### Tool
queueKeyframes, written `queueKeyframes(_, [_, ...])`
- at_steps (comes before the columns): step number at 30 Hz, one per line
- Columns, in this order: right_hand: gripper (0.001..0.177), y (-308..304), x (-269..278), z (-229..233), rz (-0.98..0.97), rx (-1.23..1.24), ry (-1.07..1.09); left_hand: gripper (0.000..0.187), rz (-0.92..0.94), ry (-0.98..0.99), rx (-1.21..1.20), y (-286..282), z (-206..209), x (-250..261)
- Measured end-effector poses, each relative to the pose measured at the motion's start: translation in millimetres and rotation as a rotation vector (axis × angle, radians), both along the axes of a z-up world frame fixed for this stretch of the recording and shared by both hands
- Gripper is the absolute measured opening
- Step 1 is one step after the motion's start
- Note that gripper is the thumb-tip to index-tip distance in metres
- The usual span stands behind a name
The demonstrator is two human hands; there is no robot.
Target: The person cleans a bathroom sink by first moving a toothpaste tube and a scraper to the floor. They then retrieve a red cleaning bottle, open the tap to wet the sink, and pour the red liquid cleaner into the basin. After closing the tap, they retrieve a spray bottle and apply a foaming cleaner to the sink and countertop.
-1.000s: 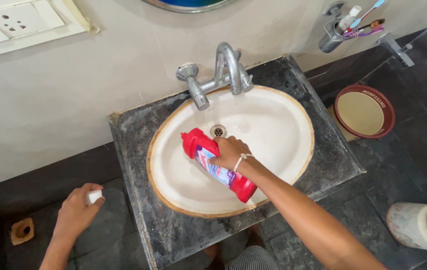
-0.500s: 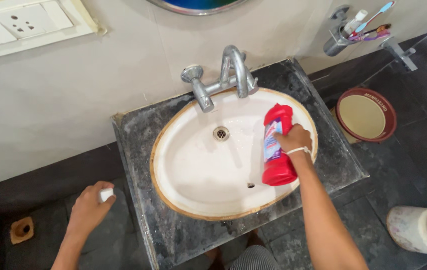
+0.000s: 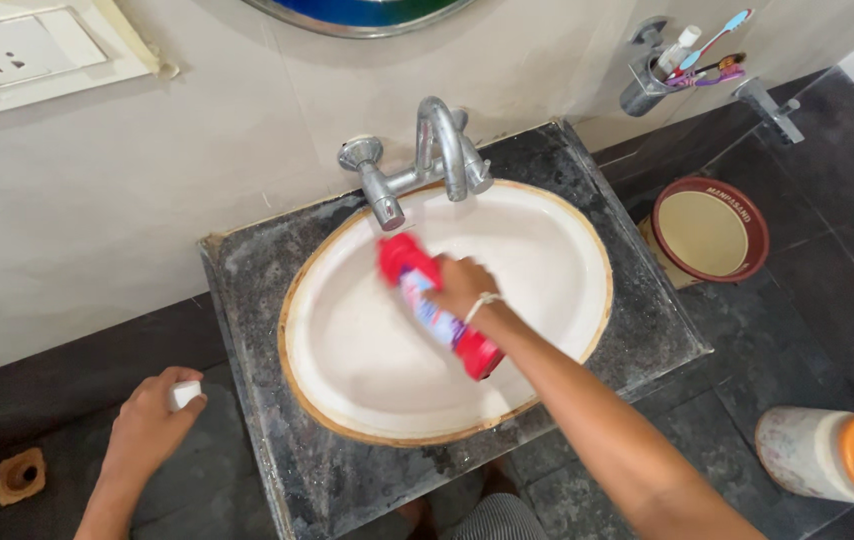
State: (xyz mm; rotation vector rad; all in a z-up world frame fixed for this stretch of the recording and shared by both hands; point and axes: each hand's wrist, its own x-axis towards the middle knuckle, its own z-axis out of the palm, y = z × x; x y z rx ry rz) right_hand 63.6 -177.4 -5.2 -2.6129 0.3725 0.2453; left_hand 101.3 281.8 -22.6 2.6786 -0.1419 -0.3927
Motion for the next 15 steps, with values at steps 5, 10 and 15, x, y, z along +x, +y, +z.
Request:
queueKeyframes(5, [0.046, -101, -26, -16, -0.39, -0.054, -0.081, 0.04, 0.01, 0.058, 0.002, -6, -7, -1])
queueKeyframes(10, [0.05, -186, -103, 17, -0.367, -0.294, 0.026, 0.04, -0.031, 0.071, 0.022, -13, -22, 6])
queueKeyframes(15, [0.055, -229, -151, 53, -0.344, -0.291, 0.085, 0.04, -0.043, 0.087, -0.028, -26, -29, 0])
